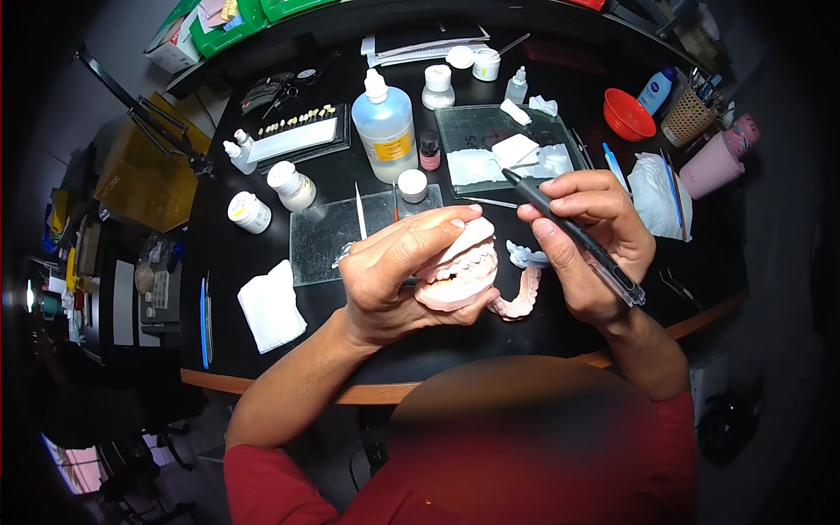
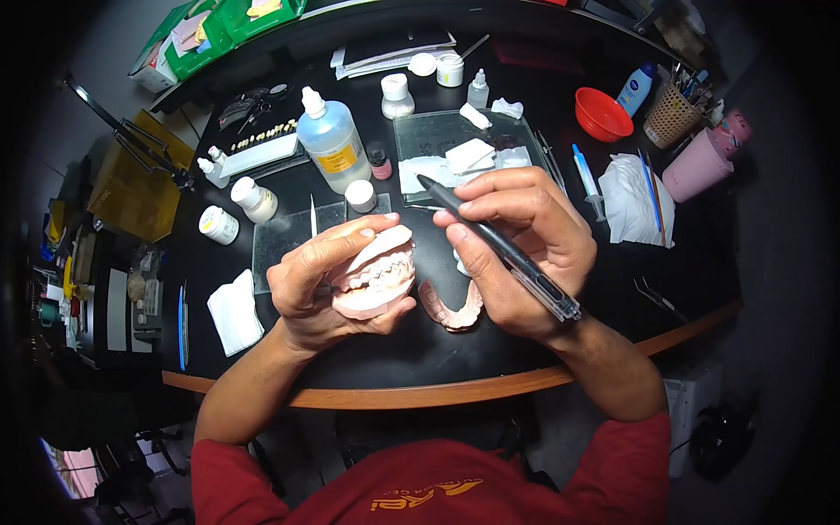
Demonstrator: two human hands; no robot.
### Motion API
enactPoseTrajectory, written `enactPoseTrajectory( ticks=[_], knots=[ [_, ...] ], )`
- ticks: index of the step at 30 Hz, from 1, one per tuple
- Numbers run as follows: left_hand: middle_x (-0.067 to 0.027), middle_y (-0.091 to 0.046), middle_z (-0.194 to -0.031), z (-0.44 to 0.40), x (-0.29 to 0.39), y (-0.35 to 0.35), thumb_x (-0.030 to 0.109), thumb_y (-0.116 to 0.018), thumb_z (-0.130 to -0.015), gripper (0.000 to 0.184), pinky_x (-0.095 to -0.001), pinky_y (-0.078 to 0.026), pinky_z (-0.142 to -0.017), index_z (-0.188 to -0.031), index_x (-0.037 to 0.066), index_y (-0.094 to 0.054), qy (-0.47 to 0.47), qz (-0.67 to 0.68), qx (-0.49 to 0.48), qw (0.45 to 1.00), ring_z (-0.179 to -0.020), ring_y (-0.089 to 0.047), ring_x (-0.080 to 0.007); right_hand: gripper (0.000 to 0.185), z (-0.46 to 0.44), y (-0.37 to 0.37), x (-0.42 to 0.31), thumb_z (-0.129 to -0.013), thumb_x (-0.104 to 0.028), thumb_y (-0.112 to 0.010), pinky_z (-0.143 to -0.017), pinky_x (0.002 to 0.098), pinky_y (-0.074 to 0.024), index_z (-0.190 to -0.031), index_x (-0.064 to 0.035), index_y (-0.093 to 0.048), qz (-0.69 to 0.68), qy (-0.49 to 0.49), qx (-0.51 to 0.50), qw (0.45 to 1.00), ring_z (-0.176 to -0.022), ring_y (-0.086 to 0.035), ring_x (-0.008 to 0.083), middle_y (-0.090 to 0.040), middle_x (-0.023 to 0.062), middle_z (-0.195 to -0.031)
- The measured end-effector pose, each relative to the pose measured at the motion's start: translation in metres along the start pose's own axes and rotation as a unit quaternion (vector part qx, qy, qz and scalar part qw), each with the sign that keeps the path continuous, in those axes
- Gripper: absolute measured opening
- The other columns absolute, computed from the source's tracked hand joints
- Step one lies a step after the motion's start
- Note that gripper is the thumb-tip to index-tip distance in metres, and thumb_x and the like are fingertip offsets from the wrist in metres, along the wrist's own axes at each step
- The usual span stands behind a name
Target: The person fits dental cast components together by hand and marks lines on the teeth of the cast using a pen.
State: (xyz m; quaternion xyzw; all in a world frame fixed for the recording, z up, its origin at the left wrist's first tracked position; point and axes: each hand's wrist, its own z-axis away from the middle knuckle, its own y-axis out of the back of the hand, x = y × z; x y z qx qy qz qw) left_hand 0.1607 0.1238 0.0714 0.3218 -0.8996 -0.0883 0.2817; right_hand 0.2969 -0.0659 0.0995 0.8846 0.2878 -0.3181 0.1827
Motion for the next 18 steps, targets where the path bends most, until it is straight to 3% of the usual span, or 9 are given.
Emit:
enactPoseTrajectory(
  ticks=[3, 12, 18],
  knots=[
    [-0.0317, -0.070, -0.116, -0.001, 0.001, 0.000, 0.017, -0.097, -0.068, 0.072, -0.0392, -0.061, -0.090, -0.124, -0.004, -0.057, -0.007, 0.001, -0.005, 1.000, -0.108, -0.073, -0.0355, 0.021, 0.003, 0.002, -0.003, -0.085, 0.010, -0.071, -0.083, 0.0309, -0.0621, -0.104, 0.0050, -0.063, 0.016, 0.002, -0.014, 1.000, -0.096, -0.072, 0.0217, -0.062, 0.0197, -0.111],
    [-0.0309, -0.070, -0.114, -0.002, 0.001, -0.001, 0.019, -0.098, -0.068, 0.073, -0.0389, -0.062, -0.086, -0.125, -0.004, -0.058, -0.013, 0.003, -0.003, 1.000, -0.106, -0.073, -0.0337, 0.021, 0.002, -0.002, -0.013, -0.087, 0.008, -0.068, -0.085, 0.0324, -0.0617, -0.107, 0.0056, -0.061, -0.114, -0.048, -0.037, 0.992, -0.095, -0.073, 0.0231, -0.061, 0.0205, -0.112],
    [-0.0294, -0.071, -0.114, -0.002, 0.003, -0.001, 0.020, -0.098, -0.068, 0.073, -0.0386, -0.062, -0.088, -0.124, -0.004, -0.058, -0.009, 0.001, -0.008, 1.000, -0.105, -0.074, -0.0326, 0.021, 0.005, 0.002, -0.008, -0.088, 0.006, -0.068, -0.084, 0.0298, -0.0596, -0.106, 0.0042, -0.058, -0.109, -0.010, -0.069, 0.992, -0.096, -0.066, 0.0176, -0.058, 0.0188, -0.110]
  ],
)
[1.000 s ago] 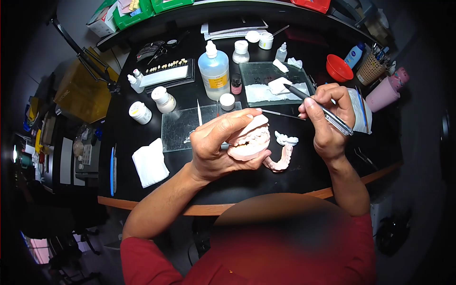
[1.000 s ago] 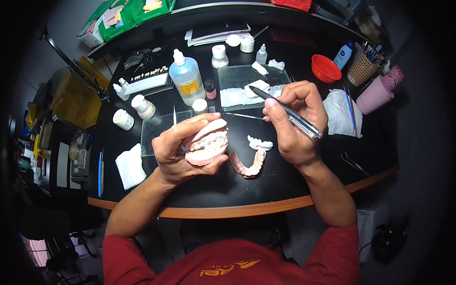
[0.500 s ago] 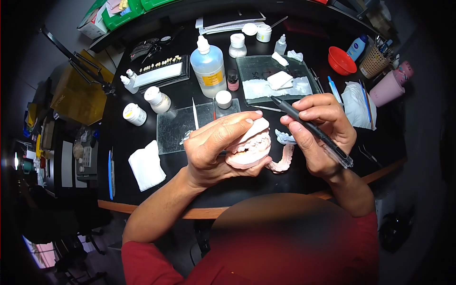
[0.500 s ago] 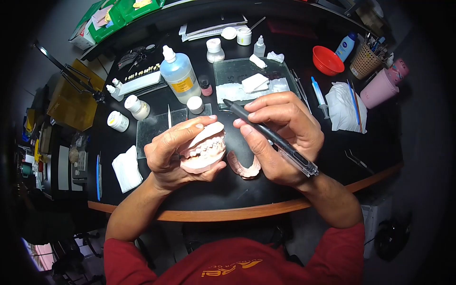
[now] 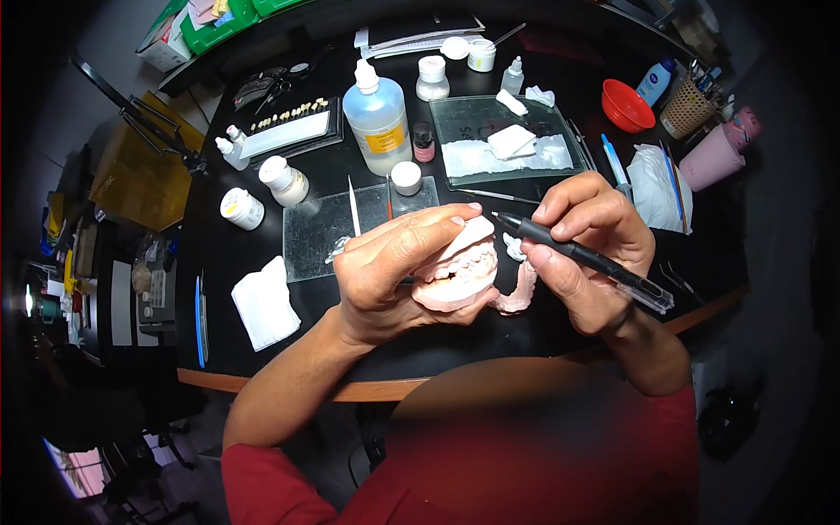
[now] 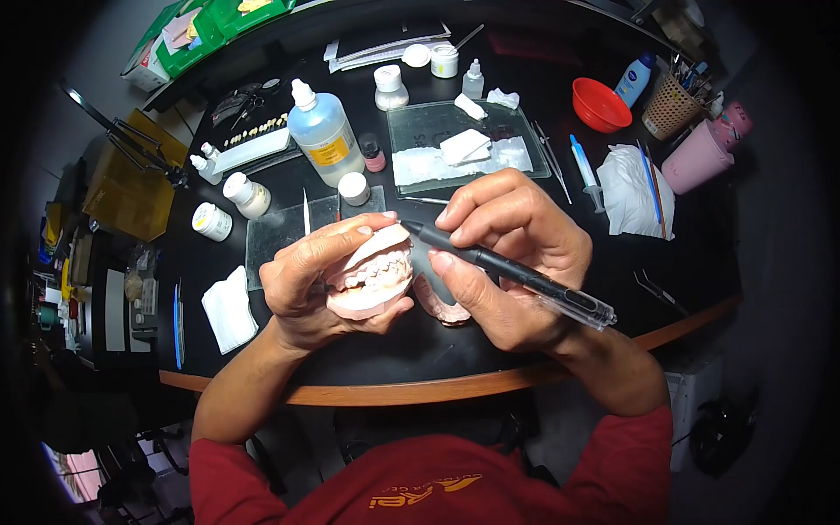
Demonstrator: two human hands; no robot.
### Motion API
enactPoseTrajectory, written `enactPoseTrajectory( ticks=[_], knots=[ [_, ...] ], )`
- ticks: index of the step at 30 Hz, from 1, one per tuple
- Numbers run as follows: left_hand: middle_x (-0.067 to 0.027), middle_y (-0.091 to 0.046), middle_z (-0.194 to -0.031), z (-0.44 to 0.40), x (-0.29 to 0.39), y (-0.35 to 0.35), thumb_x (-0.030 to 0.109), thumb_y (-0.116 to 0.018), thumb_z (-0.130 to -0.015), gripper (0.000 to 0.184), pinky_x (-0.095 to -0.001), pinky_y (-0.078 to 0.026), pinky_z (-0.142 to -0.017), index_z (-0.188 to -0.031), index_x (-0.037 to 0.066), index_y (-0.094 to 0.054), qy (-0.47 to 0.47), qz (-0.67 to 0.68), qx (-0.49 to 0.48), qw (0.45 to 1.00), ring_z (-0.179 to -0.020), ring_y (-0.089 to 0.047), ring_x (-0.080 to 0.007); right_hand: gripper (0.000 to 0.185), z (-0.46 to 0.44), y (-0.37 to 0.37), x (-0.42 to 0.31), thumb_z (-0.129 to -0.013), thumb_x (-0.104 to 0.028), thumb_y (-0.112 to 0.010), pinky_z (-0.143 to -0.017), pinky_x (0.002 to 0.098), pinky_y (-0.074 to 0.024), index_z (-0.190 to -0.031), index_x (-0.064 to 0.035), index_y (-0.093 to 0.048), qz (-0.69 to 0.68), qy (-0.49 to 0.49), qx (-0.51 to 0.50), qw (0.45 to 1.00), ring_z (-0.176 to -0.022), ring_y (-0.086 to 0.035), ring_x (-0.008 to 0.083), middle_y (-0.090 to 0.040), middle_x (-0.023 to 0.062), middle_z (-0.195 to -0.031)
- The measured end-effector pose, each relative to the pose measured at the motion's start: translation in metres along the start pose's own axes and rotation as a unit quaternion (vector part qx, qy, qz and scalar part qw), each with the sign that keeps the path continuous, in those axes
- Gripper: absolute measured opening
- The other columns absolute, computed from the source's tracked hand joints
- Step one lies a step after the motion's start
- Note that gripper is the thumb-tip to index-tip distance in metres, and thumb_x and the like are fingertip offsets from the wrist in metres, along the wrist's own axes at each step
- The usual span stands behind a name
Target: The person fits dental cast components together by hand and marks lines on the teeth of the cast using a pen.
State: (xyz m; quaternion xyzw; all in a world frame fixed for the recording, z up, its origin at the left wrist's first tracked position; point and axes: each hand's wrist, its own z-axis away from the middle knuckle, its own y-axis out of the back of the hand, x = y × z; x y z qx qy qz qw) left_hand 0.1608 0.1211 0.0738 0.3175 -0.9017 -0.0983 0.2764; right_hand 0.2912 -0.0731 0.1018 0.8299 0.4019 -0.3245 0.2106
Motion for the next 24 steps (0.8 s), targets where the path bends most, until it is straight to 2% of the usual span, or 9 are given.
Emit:
enactPoseTrajectory(
  ticks=[4, 11, 12, 15, 19, 20, 24],
  knots=[
    [-0.0288, -0.072, -0.113, 0.000, 0.000, 0.000, 0.020, -0.098, -0.068, 0.072, -0.0383, -0.062, -0.087, -0.123, -0.004, -0.059, -0.001, -0.006, -0.004, 1.000, -0.105, -0.074, -0.0329, 0.023, 0.002, 0.001, 0.000, -0.085, 0.008, -0.066, -0.083, 0.0275, -0.0580, -0.105, 0.0034, -0.058, -0.067, -0.024, -0.006, 0.997, -0.094, -0.063, 0.0152, -0.058, 0.0193, -0.109],
    [-0.0290, -0.071, -0.113, -0.001, 0.000, -0.001, 0.018, -0.098, -0.067, 0.072, -0.0376, -0.062, -0.086, -0.123, -0.005, -0.060, 0.003, 0.006, -0.007, 1.000, -0.105, -0.074, -0.0324, 0.020, 0.002, -0.008, -0.005, -0.082, 0.012, -0.070, -0.077, 0.0263, -0.0564, -0.099, 0.0028, -0.062, -0.046, -0.039, -0.005, 0.998, -0.092, -0.064, 0.0137, -0.061, 0.0190, -0.108],
    [-0.0291, -0.071, -0.114, -0.001, 0.000, -0.001, 0.018, -0.098, -0.067, 0.071, -0.0374, -0.062, -0.086, -0.123, -0.005, -0.060, 0.004, 0.006, -0.009, 1.000, -0.105, -0.074, -0.0324, 0.019, 0.002, -0.010, -0.002, -0.081, 0.011, -0.069, -0.073, 0.0262, -0.0546, -0.097, 0.0025, -0.063, -0.030, -0.016, 0.004, 0.999, -0.088, -0.064, 0.0132, -0.061, 0.0175, -0.105],
    [-0.0284, -0.071, -0.114, 0.002, 0.000, -0.003, 0.017, -0.098, -0.067, 0.068, -0.0368, -0.063, -0.085, -0.120, -0.005, -0.062, 0.032, 0.028, -0.018, 0.999, -0.104, -0.074, -0.0325, 0.015, 0.001, -0.001, -0.002, -0.085, 0.005, -0.065, -0.079, 0.0280, -0.0612, -0.098, 0.0036, -0.058, 0.003, 0.002, -0.059, 0.998, -0.085, -0.066, 0.0149, -0.056, 0.0176, -0.103],
    [-0.0270, -0.073, -0.110, 0.002, 0.000, -0.005, 0.017, -0.098, -0.066, 0.066, -0.0358, -0.063, -0.083, -0.117, -0.005, -0.063, 0.030, 0.018, -0.039, 0.999, -0.101, -0.075, -0.0315, 0.014, 0.000, -0.003, -0.004, -0.078, 0.006, -0.063, -0.067, 0.0240, -0.0561, -0.090, 0.0013, -0.058, 0.036, 0.013, -0.065, 0.997, -0.076, -0.061, 0.0124, -0.057, 0.0146, -0.093],
    [-0.0265, -0.073, -0.109, 0.002, 0.002, -0.006, 0.018, -0.098, -0.066, 0.065, -0.0354, -0.063, -0.082, -0.116, -0.005, -0.063, 0.034, 0.012, -0.045, 0.998, -0.099, -0.076, -0.0310, 0.016, -0.001, -0.006, -0.002, -0.072, 0.007, -0.062, -0.062, 0.0235, -0.0526, -0.086, -0.0007, -0.058, 0.047, 0.034, -0.057, 0.997, -0.073, -0.058, 0.0119, -0.057, 0.0131, -0.088],
    [-0.0245, -0.074, -0.106, -0.001, 0.007, -0.008, 0.022, -0.098, -0.067, 0.062, -0.0328, -0.063, -0.078, -0.112, -0.004, -0.064, 0.047, 0.007, -0.068, 0.997, -0.093, -0.077, -0.0275, 0.019, 0.001, -0.010, -0.006, -0.065, 0.007, -0.060, -0.061, 0.0243, -0.0500, -0.080, -0.0035, -0.053, 0.070, 0.011, -0.057, 0.996, -0.072, -0.057, 0.0128, -0.057, 0.0122, -0.085]
  ],
)
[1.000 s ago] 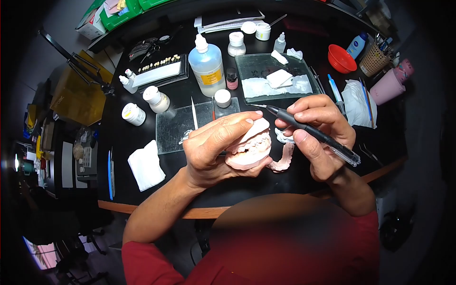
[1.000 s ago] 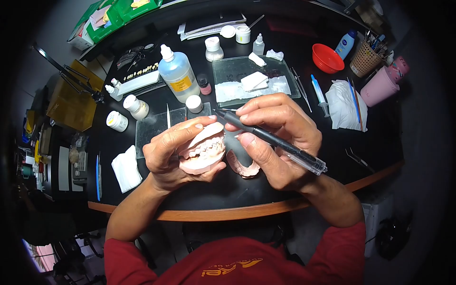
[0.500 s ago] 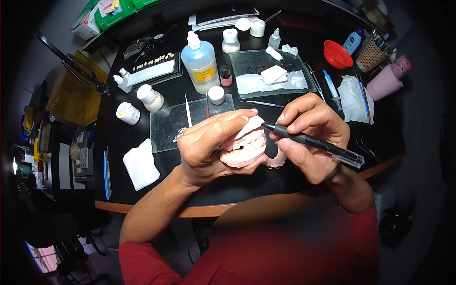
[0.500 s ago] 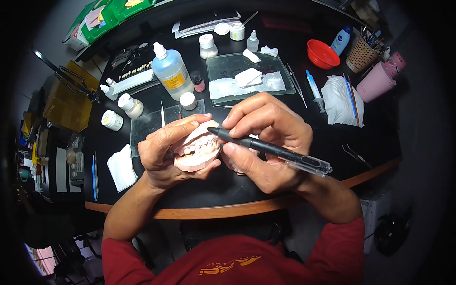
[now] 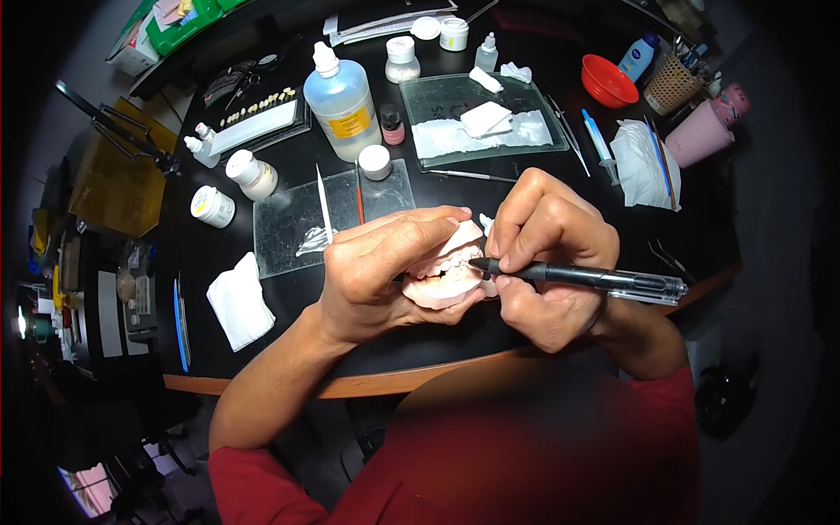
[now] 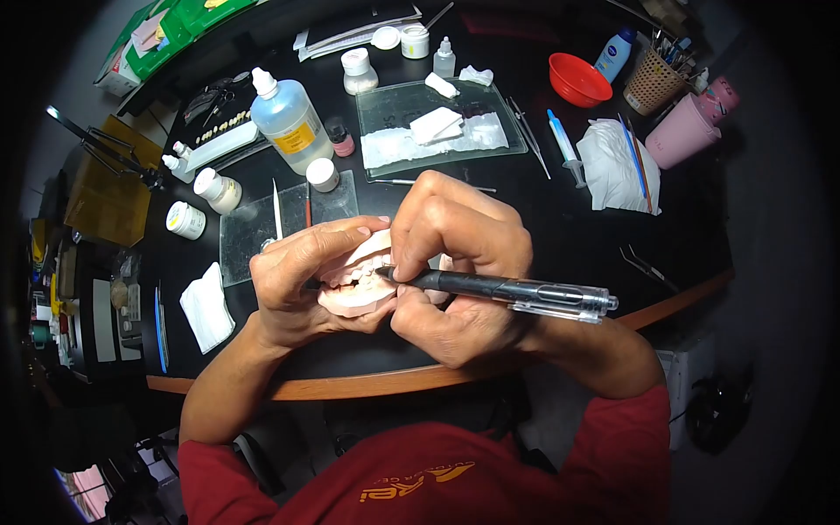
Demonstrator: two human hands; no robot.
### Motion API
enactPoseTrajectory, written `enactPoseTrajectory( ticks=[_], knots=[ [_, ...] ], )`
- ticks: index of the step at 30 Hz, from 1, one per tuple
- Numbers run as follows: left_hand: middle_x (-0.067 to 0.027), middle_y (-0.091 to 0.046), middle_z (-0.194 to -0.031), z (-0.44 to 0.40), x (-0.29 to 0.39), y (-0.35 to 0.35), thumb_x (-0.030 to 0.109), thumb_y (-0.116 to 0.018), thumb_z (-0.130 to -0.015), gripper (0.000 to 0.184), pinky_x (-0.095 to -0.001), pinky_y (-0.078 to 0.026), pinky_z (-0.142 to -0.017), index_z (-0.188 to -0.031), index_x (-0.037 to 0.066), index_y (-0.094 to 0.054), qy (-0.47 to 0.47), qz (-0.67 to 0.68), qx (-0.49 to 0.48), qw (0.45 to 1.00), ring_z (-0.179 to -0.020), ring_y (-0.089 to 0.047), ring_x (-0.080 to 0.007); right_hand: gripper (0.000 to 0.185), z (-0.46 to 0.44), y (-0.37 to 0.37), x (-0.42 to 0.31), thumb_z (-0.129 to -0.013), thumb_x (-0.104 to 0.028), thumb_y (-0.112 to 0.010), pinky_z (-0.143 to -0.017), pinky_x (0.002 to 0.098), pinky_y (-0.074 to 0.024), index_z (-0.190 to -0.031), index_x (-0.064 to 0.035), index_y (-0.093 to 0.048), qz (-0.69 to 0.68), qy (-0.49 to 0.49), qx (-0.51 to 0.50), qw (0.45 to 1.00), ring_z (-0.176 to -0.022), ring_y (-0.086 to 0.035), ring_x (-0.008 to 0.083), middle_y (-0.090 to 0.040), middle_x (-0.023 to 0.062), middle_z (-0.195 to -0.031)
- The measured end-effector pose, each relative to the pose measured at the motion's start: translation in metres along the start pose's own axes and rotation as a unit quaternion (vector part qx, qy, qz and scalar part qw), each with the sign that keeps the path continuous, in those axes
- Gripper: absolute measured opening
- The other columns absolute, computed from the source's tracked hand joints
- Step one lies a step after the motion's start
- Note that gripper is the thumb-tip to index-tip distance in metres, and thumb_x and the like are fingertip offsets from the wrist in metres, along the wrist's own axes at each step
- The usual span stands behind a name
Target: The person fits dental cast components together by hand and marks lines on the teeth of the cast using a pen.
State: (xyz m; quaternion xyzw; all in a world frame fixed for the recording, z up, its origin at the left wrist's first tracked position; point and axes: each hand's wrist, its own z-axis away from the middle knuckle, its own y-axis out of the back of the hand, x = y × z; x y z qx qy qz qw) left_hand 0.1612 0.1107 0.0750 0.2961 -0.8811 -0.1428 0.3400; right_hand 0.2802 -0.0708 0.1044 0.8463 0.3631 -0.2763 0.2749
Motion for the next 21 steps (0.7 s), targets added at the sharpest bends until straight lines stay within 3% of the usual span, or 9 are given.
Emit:
enactPoseTrajectory(
  ticks=[3, 9, 21],
  knots=[
    [-0.0188, -0.075, -0.102, -0.0010, 0.0020, -0.0034, 0.019, -0.095, -0.066, 0.051, -0.0311, -0.062, -0.072, -0.105, -0.002, -0.070, 0.011, 0.005, 0.018, 1.000, -0.084, -0.077, -0.0246, 0.020, 0.0018, -0.0011, 0.0021, -0.063, 0.007, -0.060, -0.060, 0.0245, -0.0477, -0.078, -0.0048, -0.052, -0.011, -0.011, -0.008, 1.000, -0.071, -0.056, 0.0130, -0.056, 0.0106, -0.084],
    [-0.0190, -0.075, -0.100, -0.0011, 0.0057, 0.0007, 0.020, -0.095, -0.066, 0.051, -0.0318, -0.060, -0.070, -0.103, -0.004, -0.070, 0.031, 0.011, -0.022, 0.999, -0.084, -0.077, -0.0258, 0.022, 0.0016, -0.0011, 0.0047, -0.061, 0.008, -0.059, -0.061, 0.0254, -0.0454, -0.076, -0.0055, -0.051, -0.046, -0.033, -0.025, 0.998, -0.069, -0.054, 0.0120, -0.053, 0.0087, -0.082],
    [-0.0103, -0.068, -0.077, -0.0025, 0.0062, 0.0005, 0.021, -0.094, -0.068, 0.048, -0.0352, -0.060, -0.074, -0.101, -0.003, -0.069, 0.022, 0.009, -0.023, 0.999, -0.084, -0.076, -0.0289, 0.022, 0.0000, 0.0014, 0.0044, -0.059, 0.009, -0.059, -0.060, 0.0252, -0.0454, -0.074, -0.0056, -0.050, -0.032, -0.049, -0.049, 0.997, -0.066, -0.054, 0.0120, -0.053, 0.0086, -0.081]
  ],
)
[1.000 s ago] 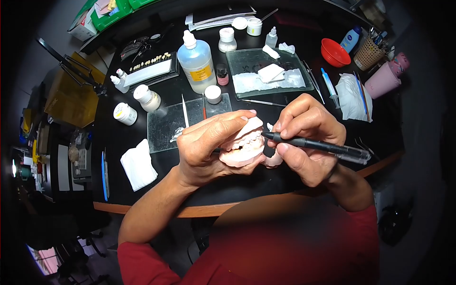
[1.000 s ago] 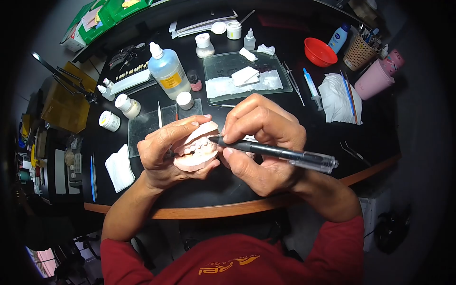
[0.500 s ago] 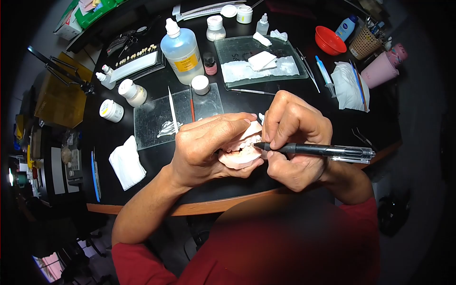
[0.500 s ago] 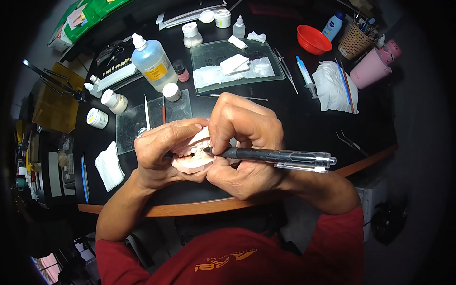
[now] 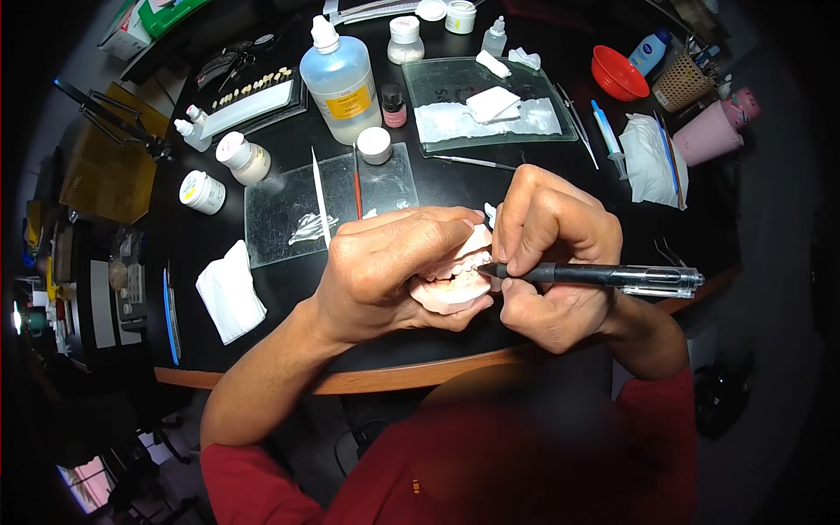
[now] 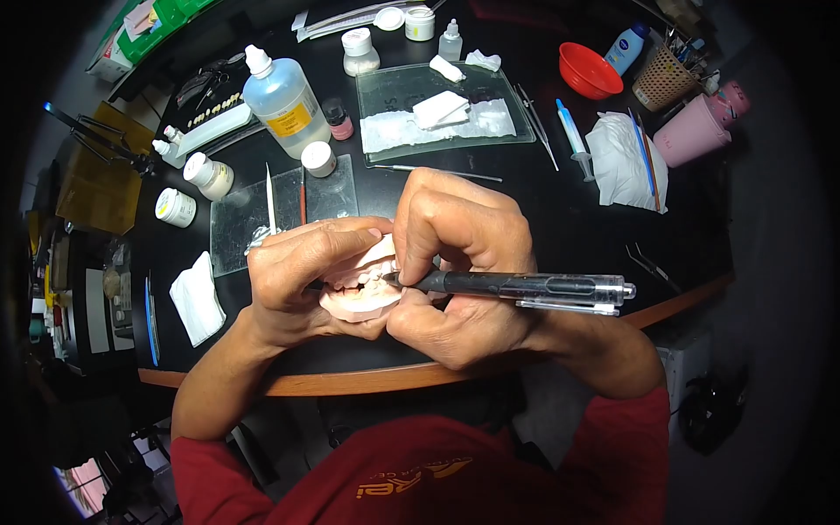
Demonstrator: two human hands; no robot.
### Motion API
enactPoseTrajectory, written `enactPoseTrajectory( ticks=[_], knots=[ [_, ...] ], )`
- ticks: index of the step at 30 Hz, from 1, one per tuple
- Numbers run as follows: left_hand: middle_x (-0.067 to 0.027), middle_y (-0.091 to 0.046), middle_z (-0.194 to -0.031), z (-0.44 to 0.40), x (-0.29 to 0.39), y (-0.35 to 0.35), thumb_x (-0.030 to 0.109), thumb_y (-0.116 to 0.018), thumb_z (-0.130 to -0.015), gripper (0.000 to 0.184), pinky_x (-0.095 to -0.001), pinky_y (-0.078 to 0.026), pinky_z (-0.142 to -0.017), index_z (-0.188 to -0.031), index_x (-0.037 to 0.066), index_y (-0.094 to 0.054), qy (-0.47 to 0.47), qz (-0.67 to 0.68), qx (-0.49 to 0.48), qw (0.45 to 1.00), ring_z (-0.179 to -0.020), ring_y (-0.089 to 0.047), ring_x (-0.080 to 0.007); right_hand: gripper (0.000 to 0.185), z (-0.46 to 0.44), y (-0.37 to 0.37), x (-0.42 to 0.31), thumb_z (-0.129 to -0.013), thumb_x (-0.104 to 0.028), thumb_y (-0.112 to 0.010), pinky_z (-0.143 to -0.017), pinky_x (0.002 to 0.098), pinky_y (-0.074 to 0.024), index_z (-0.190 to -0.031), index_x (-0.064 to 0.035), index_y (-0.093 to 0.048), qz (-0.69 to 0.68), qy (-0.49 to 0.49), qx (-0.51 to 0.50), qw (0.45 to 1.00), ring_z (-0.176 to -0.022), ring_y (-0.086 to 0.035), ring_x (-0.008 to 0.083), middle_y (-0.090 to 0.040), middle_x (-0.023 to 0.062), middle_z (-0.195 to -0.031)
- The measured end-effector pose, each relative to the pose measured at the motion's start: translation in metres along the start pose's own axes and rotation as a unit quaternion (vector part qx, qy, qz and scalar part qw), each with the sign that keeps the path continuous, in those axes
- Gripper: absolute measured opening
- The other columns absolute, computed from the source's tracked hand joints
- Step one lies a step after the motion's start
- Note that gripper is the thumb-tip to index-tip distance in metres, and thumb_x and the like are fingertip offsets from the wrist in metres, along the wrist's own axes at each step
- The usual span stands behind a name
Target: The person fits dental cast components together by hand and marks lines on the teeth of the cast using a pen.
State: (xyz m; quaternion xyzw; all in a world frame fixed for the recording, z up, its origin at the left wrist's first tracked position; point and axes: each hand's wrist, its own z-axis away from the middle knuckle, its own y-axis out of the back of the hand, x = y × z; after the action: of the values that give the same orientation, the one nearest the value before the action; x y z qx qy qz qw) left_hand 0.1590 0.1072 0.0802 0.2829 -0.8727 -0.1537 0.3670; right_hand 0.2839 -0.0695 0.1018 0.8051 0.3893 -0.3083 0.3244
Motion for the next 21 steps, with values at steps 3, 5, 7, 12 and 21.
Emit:
enactPoseTrajectory(
  ticks=[3, 5, 7, 12, 21],
  knots=[
    [-0.0094, -0.065, -0.075, 0.0002, -0.0008, 0.0002, 0.021, -0.093, -0.069, 0.047, -0.0353, -0.060, -0.073, -0.100, -0.003, -0.068, 0.000, 0.007, 0.000, 1.000, -0.081, -0.075, -0.0281, 0.022, -0.0002, -0.0004, 0.0003, -0.058, 0.008, -0.059, -0.059, 0.0251, -0.0452, -0.072, -0.0058, -0.050, 0.009, 0.000, 0.001, 1.000, -0.067, -0.054, 0.0124, -0.054, 0.0085, -0.080],
    [-0.0090, -0.065, -0.074, 0.0000, -0.0008, -0.0005, 0.021, -0.093, -0.069, 0.047, -0.0355, -0.060, -0.073, -0.100, -0.003, -0.068, -0.003, 0.004, 0.002, 1.000, -0.080, -0.075, -0.0278, 0.021, -0.0002, 0.0004, -0.0002, -0.058, 0.007, -0.059, -0.059, 0.0249, -0.0450, -0.072, -0.0059, -0.050, 0.016, 0.001, -0.005, 1.000, -0.067, -0.055, 0.0125, -0.054, 0.0086, -0.080],
    [-0.0087, -0.064, -0.074, 0.0002, -0.0008, -0.0006, 0.021, -0.093, -0.069, 0.046, -0.0354, -0.059, -0.073, -0.099, -0.003, -0.068, -0.005, 0.002, 0.003, 1.000, -0.080, -0.075, -0.0277, 0.021, -0.0003, 0.0000, 0.0001, -0.058, 0.007, -0.059, -0.059, 0.0248, -0.0448, -0.071, -0.0060, -0.050, 0.020, 0.003, -0.004, 1.000, -0.067, -0.055, 0.0127, -0.054, 0.0085, -0.079],
    [-0.0091, -0.065, -0.075, -0.0013, 0.0015, 0.0012, 0.022, -0.093, -0.070, 0.046, -0.0355, -0.060, -0.073, -0.099, -0.003, -0.068, -0.002, -0.002, -0.009, 1.000, -0.081, -0.075, -0.0284, 0.020, -0.0010, 0.0008, -0.0004, -0.057, 0.006, -0.059, -0.058, 0.0250, -0.0444, -0.071, -0.0058, -0.050, 0.023, 0.005, -0.006, 1.000, -0.066, -0.054, 0.0129, -0.054, 0.0081, -0.078],
    [-0.0125, -0.070, -0.082, -0.0010, 0.0013, 0.0002, 0.020, -0.093, -0.069, 0.046, -0.0356, -0.060, -0.073, -0.100, -0.003, -0.068, -0.003, 0.000, -0.003, 1.000, -0.086, -0.076, -0.0303, 0.020, -0.0009, 0.0010, 0.0003, -0.056, 0.006, -0.058, -0.058, 0.0251, -0.0430, -0.070, -0.0057, -0.049, 0.025, 0.008, -0.005, 1.000, -0.065, -0.054, 0.0131, -0.054, 0.0081, -0.077]
  ],
)
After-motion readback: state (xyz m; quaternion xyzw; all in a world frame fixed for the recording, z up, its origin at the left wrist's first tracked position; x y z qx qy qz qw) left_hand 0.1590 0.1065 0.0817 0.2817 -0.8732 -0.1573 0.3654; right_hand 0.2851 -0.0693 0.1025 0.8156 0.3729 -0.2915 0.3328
